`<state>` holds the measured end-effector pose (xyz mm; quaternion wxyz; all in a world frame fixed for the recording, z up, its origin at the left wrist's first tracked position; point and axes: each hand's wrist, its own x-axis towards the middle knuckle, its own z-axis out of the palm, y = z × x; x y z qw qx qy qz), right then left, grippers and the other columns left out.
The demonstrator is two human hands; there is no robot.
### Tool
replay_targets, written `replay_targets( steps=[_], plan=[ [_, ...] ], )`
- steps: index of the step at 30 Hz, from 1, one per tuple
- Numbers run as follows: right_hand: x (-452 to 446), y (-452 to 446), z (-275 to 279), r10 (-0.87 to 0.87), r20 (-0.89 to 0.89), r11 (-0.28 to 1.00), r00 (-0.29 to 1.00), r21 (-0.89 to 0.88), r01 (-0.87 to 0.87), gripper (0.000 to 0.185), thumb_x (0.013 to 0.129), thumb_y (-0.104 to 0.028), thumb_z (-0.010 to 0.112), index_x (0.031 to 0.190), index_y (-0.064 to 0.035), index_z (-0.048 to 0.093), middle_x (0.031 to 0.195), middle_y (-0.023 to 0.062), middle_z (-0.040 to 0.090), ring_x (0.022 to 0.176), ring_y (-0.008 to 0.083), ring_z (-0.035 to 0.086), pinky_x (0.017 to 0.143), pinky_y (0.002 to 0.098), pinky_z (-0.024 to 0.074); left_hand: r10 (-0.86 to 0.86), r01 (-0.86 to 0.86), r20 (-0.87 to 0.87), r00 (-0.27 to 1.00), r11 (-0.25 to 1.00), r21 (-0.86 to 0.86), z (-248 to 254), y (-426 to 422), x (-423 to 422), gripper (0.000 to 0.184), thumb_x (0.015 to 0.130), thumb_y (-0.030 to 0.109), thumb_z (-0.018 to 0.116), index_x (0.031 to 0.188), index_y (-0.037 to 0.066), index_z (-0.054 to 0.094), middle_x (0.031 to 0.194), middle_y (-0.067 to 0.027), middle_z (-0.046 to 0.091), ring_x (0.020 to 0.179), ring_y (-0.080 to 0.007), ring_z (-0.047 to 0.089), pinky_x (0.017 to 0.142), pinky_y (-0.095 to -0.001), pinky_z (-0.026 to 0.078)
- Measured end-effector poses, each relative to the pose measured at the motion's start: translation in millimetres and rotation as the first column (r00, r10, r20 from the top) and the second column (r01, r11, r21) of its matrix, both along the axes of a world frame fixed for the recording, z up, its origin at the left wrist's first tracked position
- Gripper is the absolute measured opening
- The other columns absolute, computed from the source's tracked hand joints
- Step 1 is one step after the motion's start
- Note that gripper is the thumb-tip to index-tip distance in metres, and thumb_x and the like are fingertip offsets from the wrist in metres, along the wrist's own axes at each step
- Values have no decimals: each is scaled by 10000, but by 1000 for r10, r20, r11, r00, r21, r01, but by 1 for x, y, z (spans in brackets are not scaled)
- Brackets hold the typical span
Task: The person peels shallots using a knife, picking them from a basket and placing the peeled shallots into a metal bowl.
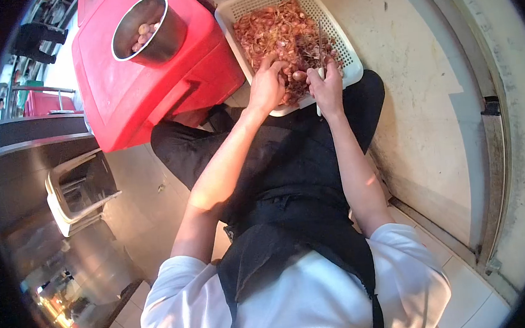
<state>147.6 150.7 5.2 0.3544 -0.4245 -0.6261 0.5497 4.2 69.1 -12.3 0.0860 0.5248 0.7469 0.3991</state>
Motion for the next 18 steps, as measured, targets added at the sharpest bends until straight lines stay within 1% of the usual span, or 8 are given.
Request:
replay_targets(
  steps=[2, 5, 8, 11, 12, 14, 17, 18],
  plan=[
    [0, -5, 8, 9, 12, 999, 1000, -48, -9, 253, 854, -60, 594, 1084, 23, 530, 719, 57, 612, 532, 116, 548, 498, 289, 459, -3, 52, 251, 968, 981, -188, 26, -3, 2, 208, 872, 90, 536, 1016, 31, 674, 922, -239, 671, 914, -393, 654, 827, -452, 502],
    [-1, -8, 3, 2, -9, 996, 1000, -90, -3, 277, 853, -63, 599, 1106, 28, 532, 726, 58, 615, 529, 120, 552, 493, 288, 457, 48, 27, 286, 957, 967, -252, 29, -5, 3, 208, 874, 73, 525, 1012, 35, 676, 991, -221, 677, 963, -391, 642, 830, -437, 508],
    [-2, -10, 6, 31, 20, 995, 999, -100, -28, 304, 855, -67, 601, 1131, 37, 528, 715, 52, 605, 527, 122, 552, 489, 286, 457, -26, 32, -62, 998, 995, 98, -6, -6, -2, 214, 892, 67, 511, 1027, 36, 674, 1015, -198, 679, 950, -381, 656, 801, -422, 522],
    [0, -13, 16, 83, 4, 978, 997, -192, -81, 373, 865, -77, 599, 1205, 48, 512, 756, 67, 611, 515, 110, 542, 471, 275, 451, -68, 149, 402, 913, 974, -173, 13, -10, -3, 228, 925, 87, 520, 1110, 34, 641, 1020, -144, 682, 861, -282, 684, 698, -368, 545],
    [0, -12, 15, 84, 25, 981, 996, -178, -78, 386, 866, -93, 608, 1210, 51, 508, 791, 89, 623, 546, 141, 567, 504, 295, 471, -74, 219, 596, 800, 960, -174, 22, -10, -2, 239, 931, 90, 524, 1143, 35, 621, 1018, -120, 676, 842, -237, 673, 673, -337, 540],
    [2, -12, 10, 83, 67, 985, 994, -154, -72, 414, 869, -125, 627, 1219, 56, 500, 861, 132, 647, 607, 202, 617, 572, 335, 511, -50, 351, 887, 459, 928, -129, 36, -12, -1, 275, 945, 97, 534, 1209, 36, 582, 1014, -71, 665, 804, -147, 650, 623, -276, 530],
    [7, -11, -8, 89, 215, 993, 973, 56, -103, 533, 858, -178, 656, 1279, 65, 438, 953, 221, 652, 792, 349, 645, 742, 419, 508, -112, 362, 895, 432, 930, -58, 34, -21, 4, 310, 951, 112, 547, 1251, 36, 542, 984, -31, 649, 739, -78, 603, 581, -219, 501],
    [10, -14, -4, 108, 275, 988, 955, 81, -135, 587, 856, -189, 657, 1315, 65, 395, 972, 253, 651, 863, 405, 640, 800, 450, 496, -90, 308, 885, 456, 949, -62, 28, -20, 3, 299, 947, 96, 542, 1237, 25, 535, 954, -30, 631, 753, -100, 597, 586, -235, 511]
  ],
)
